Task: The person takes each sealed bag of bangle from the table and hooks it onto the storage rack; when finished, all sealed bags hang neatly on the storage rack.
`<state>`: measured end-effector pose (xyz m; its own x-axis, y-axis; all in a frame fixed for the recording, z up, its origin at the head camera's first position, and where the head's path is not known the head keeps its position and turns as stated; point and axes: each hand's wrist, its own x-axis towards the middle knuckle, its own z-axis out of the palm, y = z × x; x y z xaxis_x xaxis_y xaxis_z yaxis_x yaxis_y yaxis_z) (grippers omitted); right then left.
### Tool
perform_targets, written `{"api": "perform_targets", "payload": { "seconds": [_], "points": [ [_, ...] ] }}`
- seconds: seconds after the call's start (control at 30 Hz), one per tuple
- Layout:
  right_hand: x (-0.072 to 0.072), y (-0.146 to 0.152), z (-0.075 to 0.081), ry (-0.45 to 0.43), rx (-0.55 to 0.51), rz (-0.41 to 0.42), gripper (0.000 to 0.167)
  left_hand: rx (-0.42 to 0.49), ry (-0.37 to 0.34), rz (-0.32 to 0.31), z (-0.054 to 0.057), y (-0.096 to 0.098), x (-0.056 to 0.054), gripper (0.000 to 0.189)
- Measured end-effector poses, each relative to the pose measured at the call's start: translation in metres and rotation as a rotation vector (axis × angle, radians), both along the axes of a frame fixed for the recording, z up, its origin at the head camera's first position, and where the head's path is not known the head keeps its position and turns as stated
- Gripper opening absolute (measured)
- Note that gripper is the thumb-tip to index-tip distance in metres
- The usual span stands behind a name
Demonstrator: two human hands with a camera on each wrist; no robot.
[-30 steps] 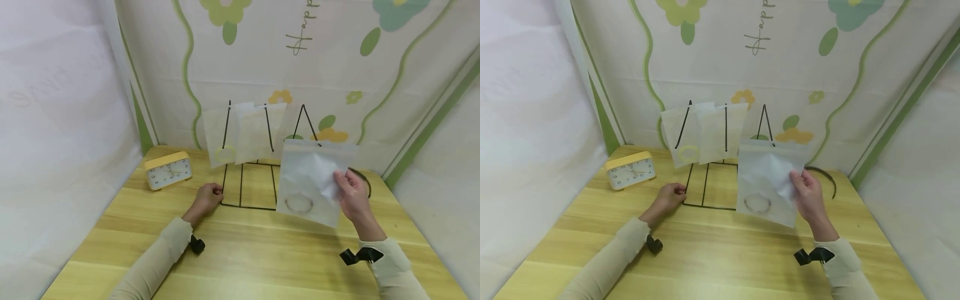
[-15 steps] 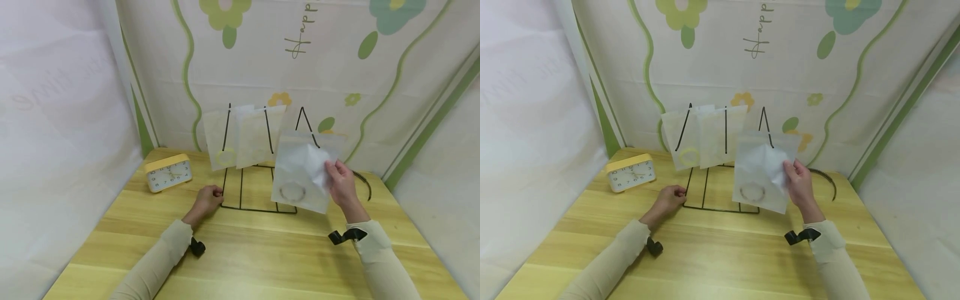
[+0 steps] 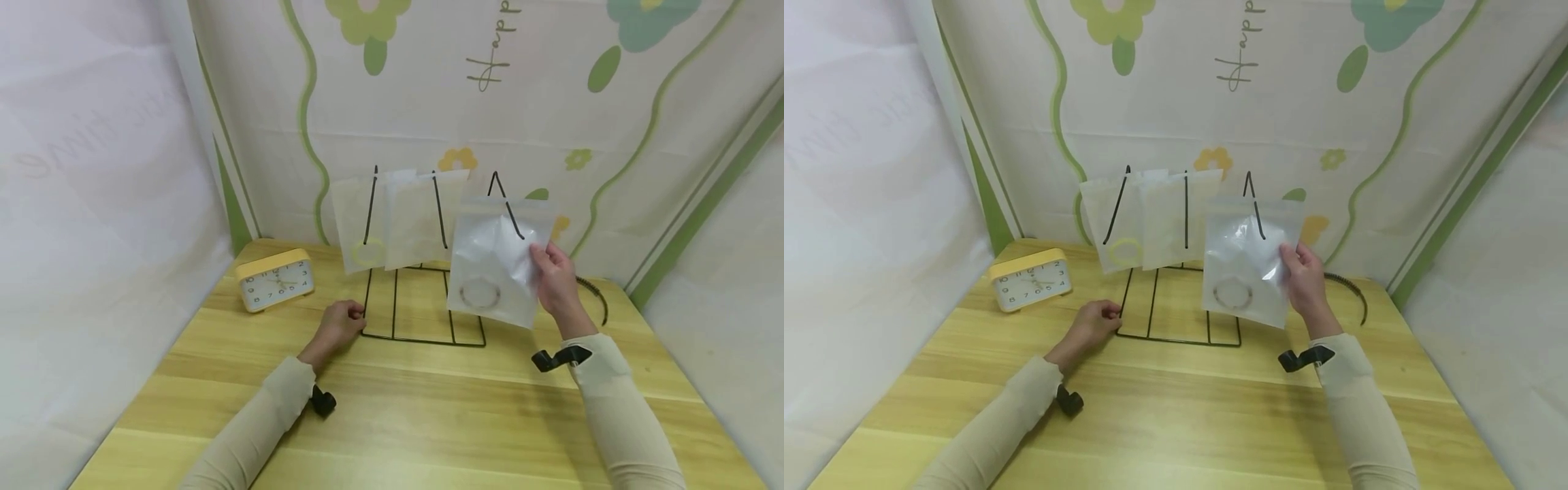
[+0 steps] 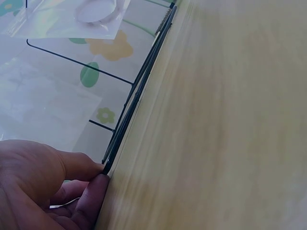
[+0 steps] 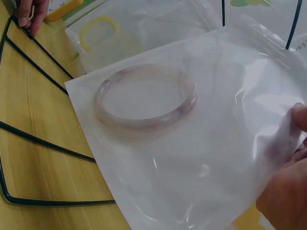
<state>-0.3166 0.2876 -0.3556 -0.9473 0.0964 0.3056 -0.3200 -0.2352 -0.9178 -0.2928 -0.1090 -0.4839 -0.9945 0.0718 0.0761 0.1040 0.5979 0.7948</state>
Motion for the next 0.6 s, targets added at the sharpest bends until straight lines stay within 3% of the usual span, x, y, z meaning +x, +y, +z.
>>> {"api": "perform_targets", "payload": {
  "seconds": [0.23,0.6],
  "points": [
    [-0.01,0.001,0.002,-0.031,0.018,-0.014,0.012,0.007,-0.012,-0.007,0.0,0.001,0.001,0.023],
    [-0.028,-0.001,0.003,-0.055,-0.043,-0.008,0.008,0.01,-0.015,-0.006,-0.001,-0.001,-0.002,0.025]
  ]
}}
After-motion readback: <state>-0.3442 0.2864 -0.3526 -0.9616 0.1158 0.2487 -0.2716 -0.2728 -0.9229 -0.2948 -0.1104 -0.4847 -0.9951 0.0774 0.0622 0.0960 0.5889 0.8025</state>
